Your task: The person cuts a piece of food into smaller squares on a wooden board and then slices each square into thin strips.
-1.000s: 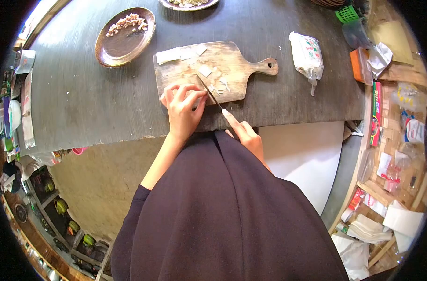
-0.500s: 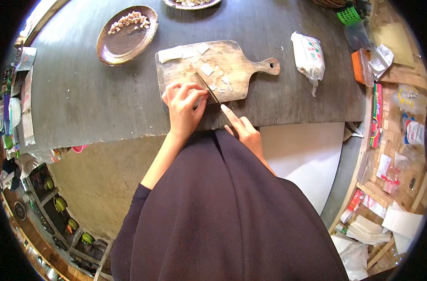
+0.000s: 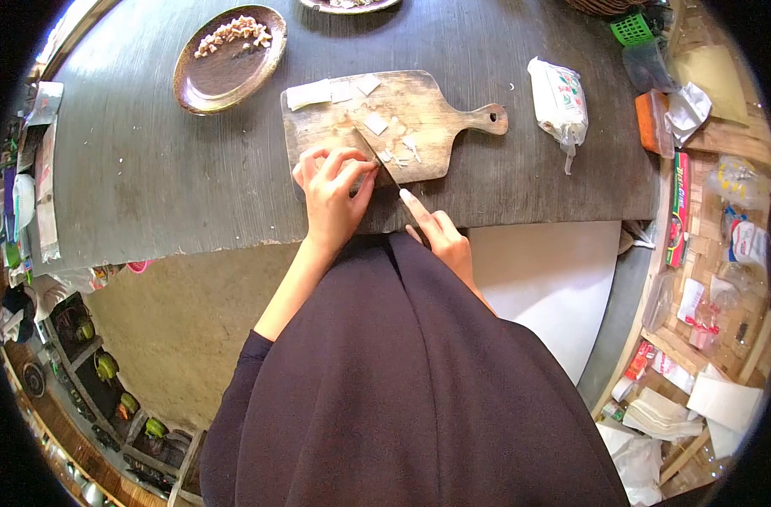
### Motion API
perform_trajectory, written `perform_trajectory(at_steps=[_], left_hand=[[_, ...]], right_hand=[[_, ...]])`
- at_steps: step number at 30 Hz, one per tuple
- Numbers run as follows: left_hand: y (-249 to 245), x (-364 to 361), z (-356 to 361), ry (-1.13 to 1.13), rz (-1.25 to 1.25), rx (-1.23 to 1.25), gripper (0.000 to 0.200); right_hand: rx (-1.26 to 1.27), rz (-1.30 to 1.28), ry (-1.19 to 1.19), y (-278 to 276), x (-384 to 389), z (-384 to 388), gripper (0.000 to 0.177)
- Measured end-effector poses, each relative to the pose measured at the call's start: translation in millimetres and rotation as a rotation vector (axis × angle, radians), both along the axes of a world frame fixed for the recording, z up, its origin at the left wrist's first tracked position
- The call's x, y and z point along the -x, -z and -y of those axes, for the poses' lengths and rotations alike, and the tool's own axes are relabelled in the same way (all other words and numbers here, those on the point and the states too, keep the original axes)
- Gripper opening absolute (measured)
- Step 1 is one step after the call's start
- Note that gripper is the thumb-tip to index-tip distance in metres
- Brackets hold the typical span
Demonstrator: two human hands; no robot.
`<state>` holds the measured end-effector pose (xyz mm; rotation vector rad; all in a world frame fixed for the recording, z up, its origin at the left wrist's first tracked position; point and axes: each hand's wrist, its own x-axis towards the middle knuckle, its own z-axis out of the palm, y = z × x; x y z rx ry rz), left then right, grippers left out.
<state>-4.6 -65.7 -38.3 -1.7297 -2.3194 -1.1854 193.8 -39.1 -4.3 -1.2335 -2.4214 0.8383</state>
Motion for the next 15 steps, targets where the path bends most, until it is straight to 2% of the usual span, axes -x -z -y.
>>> perform_trajectory(at_steps=[7,15], left_hand=[[1,0,0,0.000,0.014,-0.020,0.016],[1,1,1,0.014,0.012,-0.010,0.016]], right_hand=[[-0.031,-0.023,-0.013,-11,-2,3,0.062],[-0.082,-0.036,-0.001,3,5,1,0.063]])
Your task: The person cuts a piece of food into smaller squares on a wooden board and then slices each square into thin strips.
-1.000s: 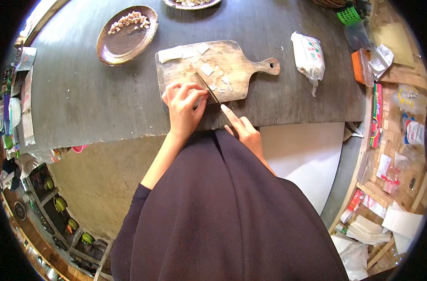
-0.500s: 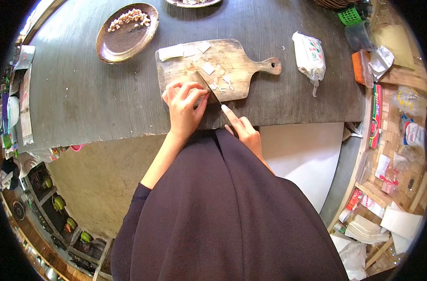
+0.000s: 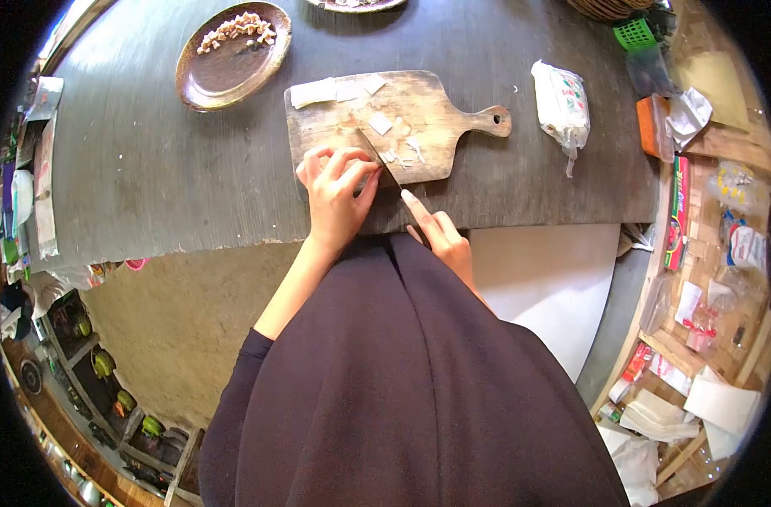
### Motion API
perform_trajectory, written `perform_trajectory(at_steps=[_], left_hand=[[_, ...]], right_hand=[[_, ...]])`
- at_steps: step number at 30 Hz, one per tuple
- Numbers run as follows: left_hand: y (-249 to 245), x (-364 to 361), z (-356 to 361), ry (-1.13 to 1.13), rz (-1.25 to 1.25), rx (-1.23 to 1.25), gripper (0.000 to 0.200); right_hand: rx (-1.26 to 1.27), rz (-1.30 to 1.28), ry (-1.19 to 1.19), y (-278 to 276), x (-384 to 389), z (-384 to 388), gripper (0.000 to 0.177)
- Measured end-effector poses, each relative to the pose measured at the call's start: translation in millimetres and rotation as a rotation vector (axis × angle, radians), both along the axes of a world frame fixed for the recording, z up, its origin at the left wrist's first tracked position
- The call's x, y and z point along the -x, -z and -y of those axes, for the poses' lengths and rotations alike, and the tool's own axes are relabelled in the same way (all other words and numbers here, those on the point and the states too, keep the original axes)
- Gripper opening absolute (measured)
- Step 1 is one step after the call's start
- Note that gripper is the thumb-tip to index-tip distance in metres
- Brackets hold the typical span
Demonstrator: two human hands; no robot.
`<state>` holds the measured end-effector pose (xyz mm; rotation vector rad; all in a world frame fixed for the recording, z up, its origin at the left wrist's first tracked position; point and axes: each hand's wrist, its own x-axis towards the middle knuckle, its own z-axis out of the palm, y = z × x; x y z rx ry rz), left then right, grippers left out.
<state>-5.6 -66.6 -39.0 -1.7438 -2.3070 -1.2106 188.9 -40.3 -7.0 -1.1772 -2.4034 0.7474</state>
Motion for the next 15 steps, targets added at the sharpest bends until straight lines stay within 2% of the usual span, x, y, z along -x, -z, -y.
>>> perform_trajectory(at_steps=[9,15], left_hand=[[-1,1,0,-0.004,0.012,-0.010,0.016],[-2,2,0,-0.003,0.013,-0.010,0.015]], right_hand=[[0.060,0.007,-0.011,-15,-1,0,0.064],[0.024,0.038,-0.018,-2,-2,1,0.063]])
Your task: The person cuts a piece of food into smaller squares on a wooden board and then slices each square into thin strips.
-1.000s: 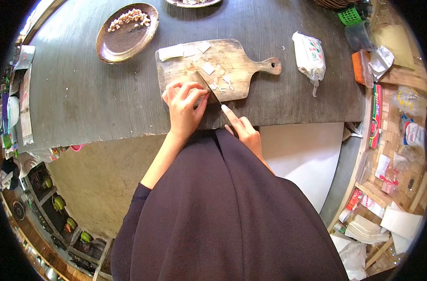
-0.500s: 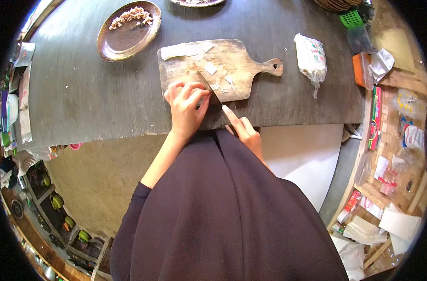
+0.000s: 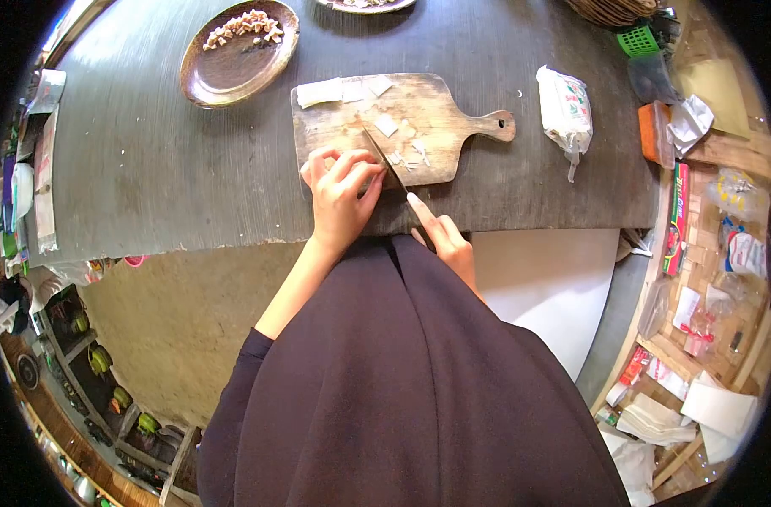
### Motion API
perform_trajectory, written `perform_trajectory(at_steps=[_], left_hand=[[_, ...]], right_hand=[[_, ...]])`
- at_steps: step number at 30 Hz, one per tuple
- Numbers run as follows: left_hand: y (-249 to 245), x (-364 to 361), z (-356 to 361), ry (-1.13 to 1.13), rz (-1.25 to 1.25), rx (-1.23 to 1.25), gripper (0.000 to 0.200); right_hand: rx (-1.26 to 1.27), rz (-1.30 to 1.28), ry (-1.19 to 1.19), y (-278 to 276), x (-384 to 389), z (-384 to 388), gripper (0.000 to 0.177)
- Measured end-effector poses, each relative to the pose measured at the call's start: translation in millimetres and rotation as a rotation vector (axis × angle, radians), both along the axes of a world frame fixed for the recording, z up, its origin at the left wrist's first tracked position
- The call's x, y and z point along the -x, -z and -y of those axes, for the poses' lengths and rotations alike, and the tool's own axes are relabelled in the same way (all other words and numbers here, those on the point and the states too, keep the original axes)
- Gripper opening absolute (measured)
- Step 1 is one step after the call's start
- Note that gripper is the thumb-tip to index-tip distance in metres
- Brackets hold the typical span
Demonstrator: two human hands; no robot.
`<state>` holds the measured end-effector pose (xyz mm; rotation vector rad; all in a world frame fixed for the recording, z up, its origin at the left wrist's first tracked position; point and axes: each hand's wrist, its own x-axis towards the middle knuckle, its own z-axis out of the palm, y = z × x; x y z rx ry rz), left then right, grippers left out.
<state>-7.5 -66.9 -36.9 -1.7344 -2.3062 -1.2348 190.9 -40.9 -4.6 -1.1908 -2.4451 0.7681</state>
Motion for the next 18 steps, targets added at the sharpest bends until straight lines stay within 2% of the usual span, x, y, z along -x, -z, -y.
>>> perform_trajectory(at_steps=[12,18], left_hand=[[0,0,0,0.008,0.036,0.008,0.018],[0,0,1,0.004,0.023,0.009,0.018]], right_hand=[[0.085,-0.065,0.023,-11,7,-2,0.063],[0.013,-0.109,0.017,11,5,0,0.060]])
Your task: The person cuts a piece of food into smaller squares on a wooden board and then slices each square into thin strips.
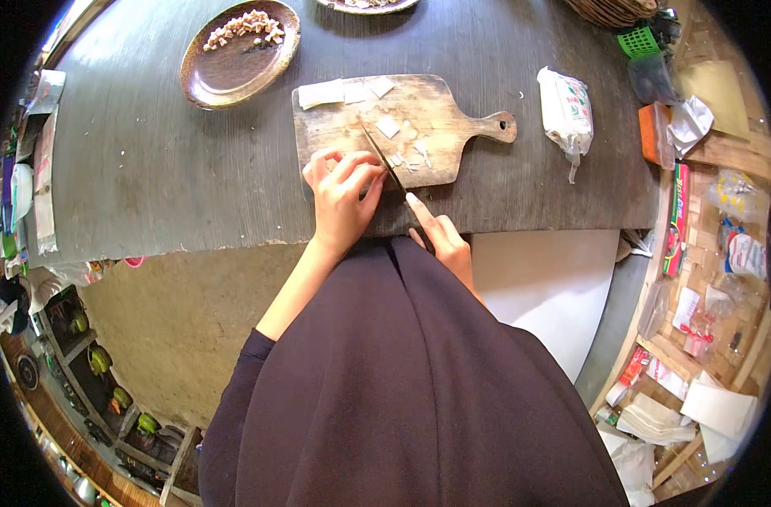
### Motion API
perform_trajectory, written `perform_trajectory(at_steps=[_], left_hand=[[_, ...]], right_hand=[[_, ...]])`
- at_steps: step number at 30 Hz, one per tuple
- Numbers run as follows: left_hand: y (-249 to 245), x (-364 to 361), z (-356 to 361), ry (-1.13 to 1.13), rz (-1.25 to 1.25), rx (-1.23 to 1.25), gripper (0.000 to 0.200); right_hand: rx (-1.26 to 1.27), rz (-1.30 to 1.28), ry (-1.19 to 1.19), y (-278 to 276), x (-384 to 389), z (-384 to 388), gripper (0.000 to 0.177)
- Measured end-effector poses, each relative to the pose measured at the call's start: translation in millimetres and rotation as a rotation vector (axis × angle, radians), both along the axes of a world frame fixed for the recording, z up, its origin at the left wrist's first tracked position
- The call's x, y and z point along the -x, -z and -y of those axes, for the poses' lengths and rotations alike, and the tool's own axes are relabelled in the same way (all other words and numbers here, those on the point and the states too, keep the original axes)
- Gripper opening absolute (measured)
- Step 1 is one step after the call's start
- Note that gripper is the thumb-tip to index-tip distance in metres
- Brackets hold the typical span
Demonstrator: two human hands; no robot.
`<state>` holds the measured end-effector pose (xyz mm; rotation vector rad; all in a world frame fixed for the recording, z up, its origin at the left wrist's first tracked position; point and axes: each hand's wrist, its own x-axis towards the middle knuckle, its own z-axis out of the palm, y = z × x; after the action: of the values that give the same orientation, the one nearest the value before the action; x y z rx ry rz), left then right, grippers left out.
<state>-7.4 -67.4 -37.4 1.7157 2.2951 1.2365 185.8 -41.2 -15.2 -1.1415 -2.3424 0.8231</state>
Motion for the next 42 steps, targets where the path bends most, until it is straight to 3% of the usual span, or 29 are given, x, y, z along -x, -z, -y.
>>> perform_trajectory(at_steps=[4,6,9,13,15,20,25,34,37,39,42], left_hand=[[3,0,0,0.000,-0.014,-0.015,0.018],[1,0,0,0.002,-0.007,-0.019,0.018],[1,1,0,0.005,-0.001,-0.019,0.017],[0,1,0,0.012,0.002,-0.012,0.018],[-1,1,0,0.011,0.002,-0.011,0.018],[1,1,1,0.010,0.001,-0.001,0.017],[7,0,9,-0.038,-0.185,-0.028,0.020],[7,1,10,-0.035,-0.176,-0.006,0.020],[7,1,10,-0.027,-0.172,0.005,0.019],[7,1,10,-0.026,-0.171,0.002,0.018],[5,1,11,-0.028,-0.164,-0.006,0.017]], right_hand=[[-0.004,0.016,-0.007,-5,5,-5,0.060],[0.163,0.033,0.003,-21,9,-7,0.062],[0.195,0.025,0.006,-25,8,-5,0.063],[0.186,0.046,0.018,-17,4,0,0.063],[0.026,0.012,-0.011,-3,3,-1,0.060],[0.052,0.013,-0.004,-4,7,-4,0.060],[0.129,-0.026,-0.007,-18,10,-9,0.062],[0.204,0.002,0.016,-18,8,-1,0.062],[0.151,0.018,0.007,-4,6,0,0.063],[-0.013,0.000,-0.030,2,7,-3,0.063],[0.030,0.012,-0.021,-4,8,-5,0.063]])
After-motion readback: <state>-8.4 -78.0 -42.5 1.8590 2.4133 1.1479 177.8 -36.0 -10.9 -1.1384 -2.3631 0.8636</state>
